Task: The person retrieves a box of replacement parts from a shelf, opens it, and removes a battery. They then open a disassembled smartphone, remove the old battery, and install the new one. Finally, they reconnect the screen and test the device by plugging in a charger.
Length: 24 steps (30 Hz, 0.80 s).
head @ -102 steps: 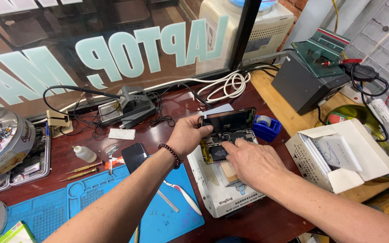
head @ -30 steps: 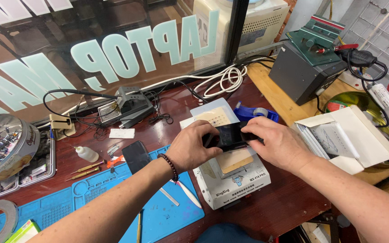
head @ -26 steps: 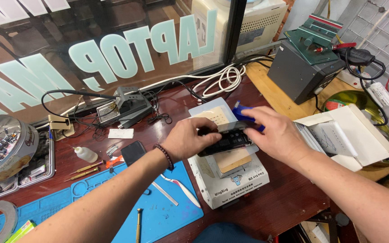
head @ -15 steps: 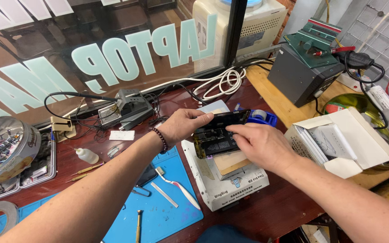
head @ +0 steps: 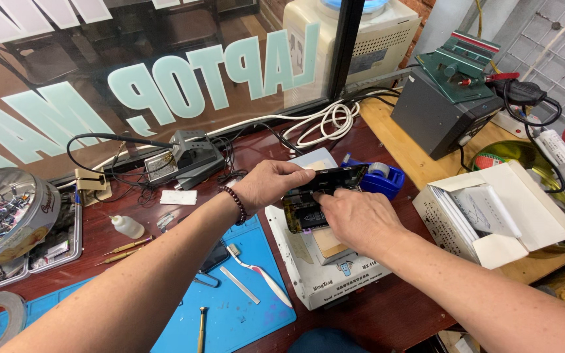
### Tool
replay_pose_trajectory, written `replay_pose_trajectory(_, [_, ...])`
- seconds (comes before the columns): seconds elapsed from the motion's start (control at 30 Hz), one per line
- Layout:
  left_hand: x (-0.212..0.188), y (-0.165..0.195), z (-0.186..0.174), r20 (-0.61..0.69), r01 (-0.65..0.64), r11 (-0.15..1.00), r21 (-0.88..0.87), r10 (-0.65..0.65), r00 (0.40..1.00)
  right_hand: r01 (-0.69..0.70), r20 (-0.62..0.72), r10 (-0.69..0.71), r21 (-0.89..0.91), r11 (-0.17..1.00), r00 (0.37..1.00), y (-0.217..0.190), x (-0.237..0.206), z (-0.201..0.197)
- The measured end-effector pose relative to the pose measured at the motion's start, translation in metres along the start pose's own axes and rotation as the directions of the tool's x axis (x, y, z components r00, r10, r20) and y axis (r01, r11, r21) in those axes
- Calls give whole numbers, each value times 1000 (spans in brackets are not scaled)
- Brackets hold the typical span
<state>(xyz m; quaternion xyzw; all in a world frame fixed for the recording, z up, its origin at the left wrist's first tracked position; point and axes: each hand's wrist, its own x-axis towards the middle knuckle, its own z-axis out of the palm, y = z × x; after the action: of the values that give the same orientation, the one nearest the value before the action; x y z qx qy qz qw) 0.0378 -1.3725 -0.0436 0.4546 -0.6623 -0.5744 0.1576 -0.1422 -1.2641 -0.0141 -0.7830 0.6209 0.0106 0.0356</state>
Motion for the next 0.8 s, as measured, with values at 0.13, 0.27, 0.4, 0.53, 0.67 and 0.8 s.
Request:
replay_pose_trajectory(0.13, [-1, -1, -2, 11, -2, 1000, -6, 2, 1000, -15, 76, 16, -7, 1000, 997, -2, 6, 1])
replay_pose_trajectory(0.27, [-2, -1, 0, 19, -17, 1000, 10, 17, 1000, 27, -17, -26, 69, 997, 1000, 5, 0, 7])
replay_pose_trajectory(0.4, [-7, -2, 4, 33, -147, 988, 45, 146, 989, 118, -341, -60, 151, 981, 938, 21, -23, 14])
replay_pose_trajectory(0.53, [-23, -7, 17, -17, -265, 915, 303, 283, 959, -83, -409, 180, 244, 966, 895, 43, -40, 10])
replay_pose_trajectory(0.67, [-38, -9, 34, -7, -398, 757, 519, 469, 883, -115, -414, 261, 345, 931, 872, 56, -32, 1])
replay_pose_trajectory(0.8, [-46, -7, 44, -30, -408, 703, 582, 520, 853, 243, -304, -143, 322, 915, 942, 60, -8, -9])
